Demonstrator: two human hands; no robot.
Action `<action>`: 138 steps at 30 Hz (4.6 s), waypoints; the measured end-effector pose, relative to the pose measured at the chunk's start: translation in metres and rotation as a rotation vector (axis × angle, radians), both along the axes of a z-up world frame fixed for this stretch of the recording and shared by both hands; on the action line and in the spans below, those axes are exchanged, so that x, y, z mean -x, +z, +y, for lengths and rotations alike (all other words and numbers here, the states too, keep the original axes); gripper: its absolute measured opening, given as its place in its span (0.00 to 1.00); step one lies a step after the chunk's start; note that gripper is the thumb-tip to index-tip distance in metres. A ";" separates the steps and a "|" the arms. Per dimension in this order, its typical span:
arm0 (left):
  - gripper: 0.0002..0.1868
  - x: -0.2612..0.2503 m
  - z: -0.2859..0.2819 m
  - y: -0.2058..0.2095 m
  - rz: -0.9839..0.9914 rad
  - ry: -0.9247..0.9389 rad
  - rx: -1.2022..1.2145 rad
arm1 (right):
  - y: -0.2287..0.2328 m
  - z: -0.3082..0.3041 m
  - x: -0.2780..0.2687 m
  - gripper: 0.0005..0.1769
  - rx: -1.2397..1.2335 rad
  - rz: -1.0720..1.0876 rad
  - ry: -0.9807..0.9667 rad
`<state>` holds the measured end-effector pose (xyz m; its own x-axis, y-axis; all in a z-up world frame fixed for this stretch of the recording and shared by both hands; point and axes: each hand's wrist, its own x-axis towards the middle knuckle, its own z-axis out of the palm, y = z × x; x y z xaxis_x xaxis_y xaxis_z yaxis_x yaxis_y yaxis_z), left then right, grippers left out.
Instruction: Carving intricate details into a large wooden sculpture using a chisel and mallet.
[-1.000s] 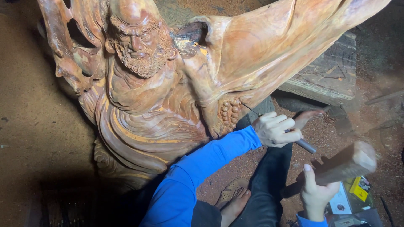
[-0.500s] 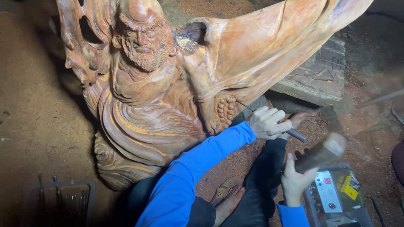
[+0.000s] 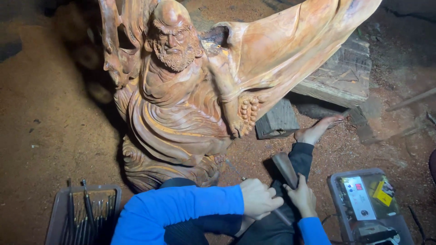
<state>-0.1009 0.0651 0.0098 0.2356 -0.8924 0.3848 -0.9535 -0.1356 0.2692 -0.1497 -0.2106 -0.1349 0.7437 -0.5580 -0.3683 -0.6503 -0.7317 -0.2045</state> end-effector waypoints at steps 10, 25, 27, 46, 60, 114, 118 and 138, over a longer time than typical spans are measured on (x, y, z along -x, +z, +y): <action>0.19 0.003 0.026 -0.048 0.160 0.124 -0.179 | -0.041 0.006 -0.007 0.29 0.220 0.042 0.235; 0.14 0.017 0.020 -0.052 0.207 -0.031 -0.310 | -0.065 0.018 0.017 0.23 0.341 -0.070 0.142; 0.14 0.011 0.022 -0.039 0.172 0.035 -0.294 | -0.069 0.018 0.018 0.23 0.406 -0.145 0.151; 0.07 0.050 0.042 0.098 1.219 -0.785 0.596 | -0.062 0.011 0.028 0.34 0.308 -0.290 0.152; 0.14 -0.103 -0.036 -0.037 -0.244 -0.163 0.497 | -0.063 0.015 0.027 0.32 0.335 -0.203 0.096; 0.12 -0.140 0.002 -0.020 -0.110 -0.166 0.507 | 0.128 0.061 -0.010 0.18 0.029 -0.798 0.924; 0.11 -0.140 0.006 -0.013 -0.081 -0.195 0.534 | 0.123 0.059 -0.006 0.20 0.087 -0.798 0.971; 0.08 -0.132 -0.045 -0.058 -0.254 -0.116 0.328 | 0.043 -0.038 -0.262 0.75 -0.911 -1.334 -0.553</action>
